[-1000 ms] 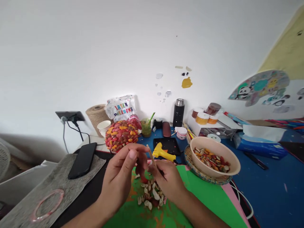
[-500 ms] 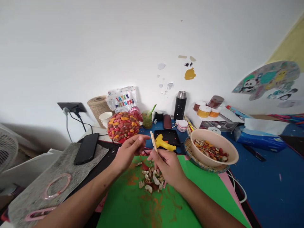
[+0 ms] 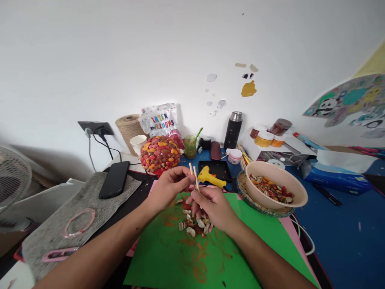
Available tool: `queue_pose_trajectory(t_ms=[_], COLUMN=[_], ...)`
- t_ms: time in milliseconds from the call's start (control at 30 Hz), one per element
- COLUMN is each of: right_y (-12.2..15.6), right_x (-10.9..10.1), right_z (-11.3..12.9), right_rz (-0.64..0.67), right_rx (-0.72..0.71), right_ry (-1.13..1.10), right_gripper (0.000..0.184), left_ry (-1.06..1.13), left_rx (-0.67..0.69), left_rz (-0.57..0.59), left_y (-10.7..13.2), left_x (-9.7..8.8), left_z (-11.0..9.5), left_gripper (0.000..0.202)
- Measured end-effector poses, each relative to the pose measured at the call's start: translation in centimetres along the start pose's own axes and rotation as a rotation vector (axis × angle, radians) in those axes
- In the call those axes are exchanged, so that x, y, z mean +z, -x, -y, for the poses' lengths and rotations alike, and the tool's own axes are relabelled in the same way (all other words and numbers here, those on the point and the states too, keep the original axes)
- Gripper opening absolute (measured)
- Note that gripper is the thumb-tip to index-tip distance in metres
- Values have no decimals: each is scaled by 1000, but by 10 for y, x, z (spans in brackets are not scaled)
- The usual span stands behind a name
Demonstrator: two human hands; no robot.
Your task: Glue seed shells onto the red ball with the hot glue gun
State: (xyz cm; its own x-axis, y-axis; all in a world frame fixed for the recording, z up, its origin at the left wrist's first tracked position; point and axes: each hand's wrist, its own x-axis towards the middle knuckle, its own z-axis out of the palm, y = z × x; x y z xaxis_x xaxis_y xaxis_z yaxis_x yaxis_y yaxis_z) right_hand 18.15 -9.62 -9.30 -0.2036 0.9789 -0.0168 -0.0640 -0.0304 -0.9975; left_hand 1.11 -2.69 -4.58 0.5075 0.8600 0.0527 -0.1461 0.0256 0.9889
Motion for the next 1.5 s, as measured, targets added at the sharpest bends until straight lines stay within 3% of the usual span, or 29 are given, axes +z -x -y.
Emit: queue_pose_trajectory(t_ms=[433, 900, 1267, 1500], right_y=[-4, -1, -4, -4], right_x=[-6, -3, -6, -4], right_z=[-5, -10, -10, -7], right_rz=[99, 187, 84, 105], right_rx=[109, 195, 128, 150], right_ry=[-197, -250, -259, -202], right_gripper=[77, 74, 61, 63], left_ry=[83, 55, 21, 4], left_rx=[-98, -147, -85, -81], left_rz=[-78, 105, -33, -46], left_y=[-7, -3, -10, -8], left_x=[-9, -5, -24, -20], left_z=[16, 7, 6, 4], left_gripper=[52, 53, 50, 52])
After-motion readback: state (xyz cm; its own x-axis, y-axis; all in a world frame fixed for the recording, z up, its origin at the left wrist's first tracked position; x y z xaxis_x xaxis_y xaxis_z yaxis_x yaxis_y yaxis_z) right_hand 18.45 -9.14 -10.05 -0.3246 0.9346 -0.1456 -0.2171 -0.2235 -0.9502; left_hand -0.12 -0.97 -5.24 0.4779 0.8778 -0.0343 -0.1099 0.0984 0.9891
